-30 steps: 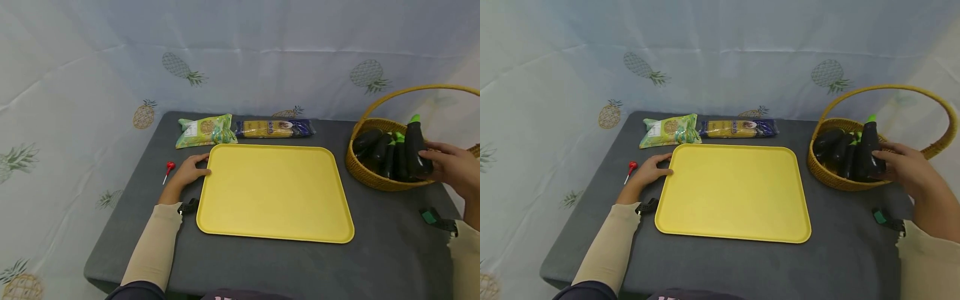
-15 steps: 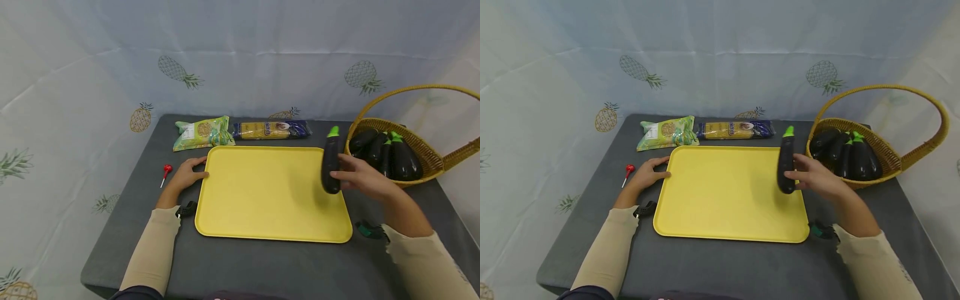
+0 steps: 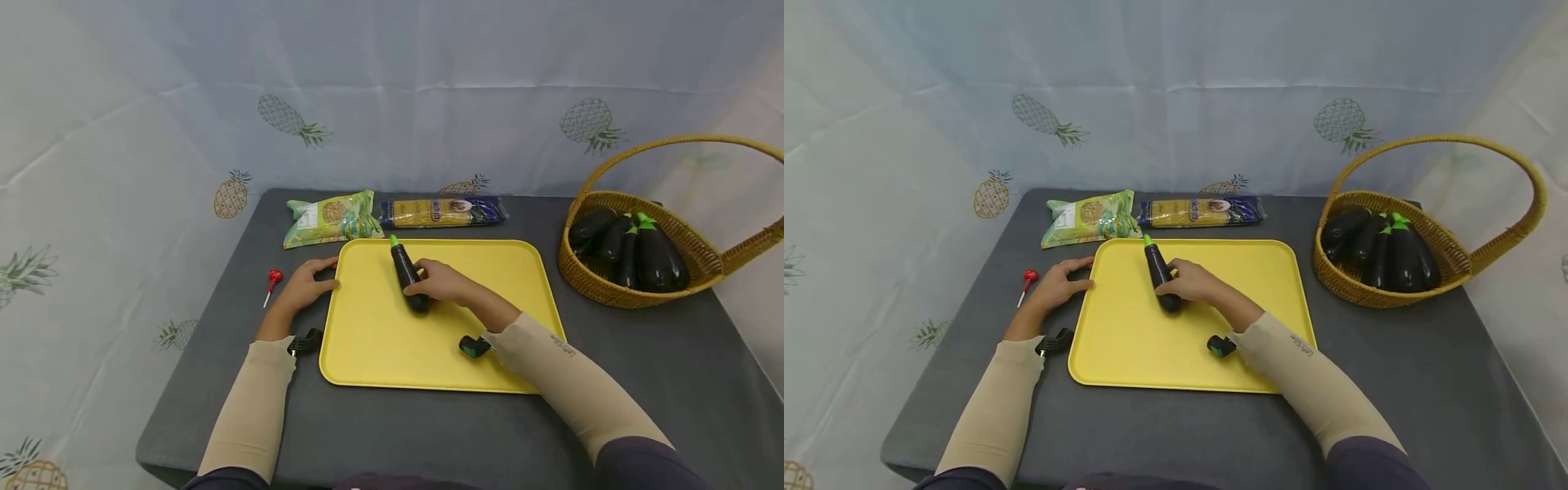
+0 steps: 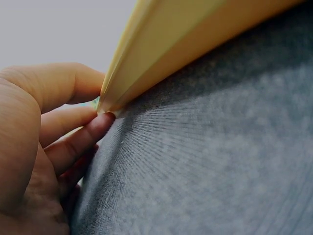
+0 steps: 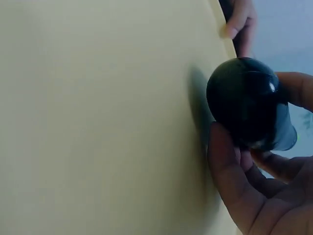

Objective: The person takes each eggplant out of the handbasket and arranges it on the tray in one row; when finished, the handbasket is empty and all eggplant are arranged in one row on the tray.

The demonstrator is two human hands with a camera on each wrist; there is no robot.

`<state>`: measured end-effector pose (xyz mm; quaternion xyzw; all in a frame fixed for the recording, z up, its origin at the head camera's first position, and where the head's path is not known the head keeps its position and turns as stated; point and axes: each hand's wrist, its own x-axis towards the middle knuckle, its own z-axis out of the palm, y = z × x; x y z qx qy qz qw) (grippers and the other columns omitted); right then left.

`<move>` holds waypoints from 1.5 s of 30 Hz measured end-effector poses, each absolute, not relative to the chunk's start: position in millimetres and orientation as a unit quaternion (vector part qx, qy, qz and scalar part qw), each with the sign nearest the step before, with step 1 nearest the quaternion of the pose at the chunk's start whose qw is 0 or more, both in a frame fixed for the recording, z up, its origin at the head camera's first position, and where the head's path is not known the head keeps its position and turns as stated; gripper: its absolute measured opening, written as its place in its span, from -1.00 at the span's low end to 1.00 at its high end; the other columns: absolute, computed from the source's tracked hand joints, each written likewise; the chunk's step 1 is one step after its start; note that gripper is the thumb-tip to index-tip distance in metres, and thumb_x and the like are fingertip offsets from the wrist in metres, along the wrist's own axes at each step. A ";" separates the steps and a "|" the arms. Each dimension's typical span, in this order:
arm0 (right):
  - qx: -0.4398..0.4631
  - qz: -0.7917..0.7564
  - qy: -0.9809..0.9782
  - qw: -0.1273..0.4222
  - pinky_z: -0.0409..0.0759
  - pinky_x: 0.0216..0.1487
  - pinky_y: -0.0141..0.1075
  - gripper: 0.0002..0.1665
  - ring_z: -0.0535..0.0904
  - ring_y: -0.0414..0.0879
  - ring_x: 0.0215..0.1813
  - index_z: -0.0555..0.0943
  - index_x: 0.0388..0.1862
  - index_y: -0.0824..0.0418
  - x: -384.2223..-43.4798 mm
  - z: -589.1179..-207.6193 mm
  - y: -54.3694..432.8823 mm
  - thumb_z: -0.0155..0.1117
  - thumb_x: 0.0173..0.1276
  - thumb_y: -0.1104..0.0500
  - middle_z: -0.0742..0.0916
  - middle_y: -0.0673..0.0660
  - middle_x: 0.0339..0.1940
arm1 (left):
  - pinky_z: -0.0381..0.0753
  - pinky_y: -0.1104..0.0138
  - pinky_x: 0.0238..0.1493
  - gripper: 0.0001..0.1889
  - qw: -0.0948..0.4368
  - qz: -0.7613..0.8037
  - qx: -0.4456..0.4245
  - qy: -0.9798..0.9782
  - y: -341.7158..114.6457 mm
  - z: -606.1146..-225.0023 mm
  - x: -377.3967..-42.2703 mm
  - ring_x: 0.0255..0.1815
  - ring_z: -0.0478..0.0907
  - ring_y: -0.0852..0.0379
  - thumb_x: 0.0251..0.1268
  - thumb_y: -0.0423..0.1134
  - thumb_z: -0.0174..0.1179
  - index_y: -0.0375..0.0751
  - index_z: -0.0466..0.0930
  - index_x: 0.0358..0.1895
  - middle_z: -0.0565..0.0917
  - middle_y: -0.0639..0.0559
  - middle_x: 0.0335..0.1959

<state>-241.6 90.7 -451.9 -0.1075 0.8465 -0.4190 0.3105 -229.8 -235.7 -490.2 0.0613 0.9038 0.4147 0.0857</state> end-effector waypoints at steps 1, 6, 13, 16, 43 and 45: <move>-0.110 -0.410 0.852 0.305 0.61 -0.24 -0.20 -0.16 0.60 0.01 -0.13 0.31 0.40 0.23 -244.1 -452.5 80.6 0.38 0.25 -0.08 0.59 0.22 0.01 | 0.12 -0.07 0.37 -0.34 0.083 0.413 0.064 0.905 -235.6 -490.8 -229.8 0.40 0.19 -0.18 0.23 -0.11 0.32 -0.07 0.39 0.42 0.38 -0.20 0.34; -0.122 -0.356 0.885 0.275 0.61 -0.28 -0.24 -0.13 0.63 -0.07 -0.20 0.34 0.38 0.21 -253.6 -454.5 38.7 0.39 0.21 -0.17 0.64 0.14 -0.05 | 0.13 -0.08 0.36 -0.35 0.078 0.406 0.067 0.908 -233.9 -492.5 -229.7 0.40 0.19 -0.19 0.23 -0.13 0.31 -0.10 0.39 0.41 0.38 -0.23 0.34; -0.133 -0.311 0.902 0.268 0.56 -0.19 -0.22 -0.01 0.60 -0.10 -0.19 0.30 0.44 0.20 -254.6 -456.5 3.9 0.30 0.21 -0.33 0.66 0.12 -0.01 | 0.13 -0.08 0.36 -0.34 0.076 0.400 0.067 0.911 -231.2 -491.8 -229.5 0.39 0.21 -0.18 0.23 -0.14 0.31 -0.11 0.39 0.41 0.39 -0.21 0.34; -0.133 -0.310 0.903 0.266 0.57 -0.23 -0.22 0.04 0.61 -0.10 -0.23 0.28 0.46 0.19 -252.5 -456.3 -5.1 0.25 0.19 -0.40 0.64 0.14 0.07 | 0.13 -0.08 0.37 -0.35 0.075 0.402 0.066 0.910 -231.4 -490.5 -228.7 0.39 0.21 -0.17 0.23 -0.16 0.31 -0.12 0.39 0.41 0.40 -0.21 0.34; -0.072 -0.455 0.856 0.235 0.69 -0.24 -0.14 -0.19 0.64 0.12 -0.18 0.24 0.49 0.18 -254.3 -436.6 126.0 0.21 0.41 -0.15 0.60 0.26 -0.04 | 0.15 0.00 0.38 -0.39 0.046 0.405 0.083 0.909 -235.0 -491.2 -228.2 0.37 0.26 -0.18 0.19 -0.23 0.29 -0.22 0.44 0.36 0.43 -0.26 0.30; -0.065 -0.460 0.858 0.219 0.68 -0.18 -0.08 -0.20 0.62 0.17 -0.09 0.22 0.50 0.23 -253.8 -427.2 153.7 0.18 0.44 -0.11 0.57 0.31 0.03 | 0.16 -0.01 0.37 -0.39 0.044 0.409 0.086 0.908 -234.9 -490.2 -227.6 0.36 0.26 -0.18 0.18 -0.25 0.29 -0.23 0.45 0.35 0.45 -0.27 0.28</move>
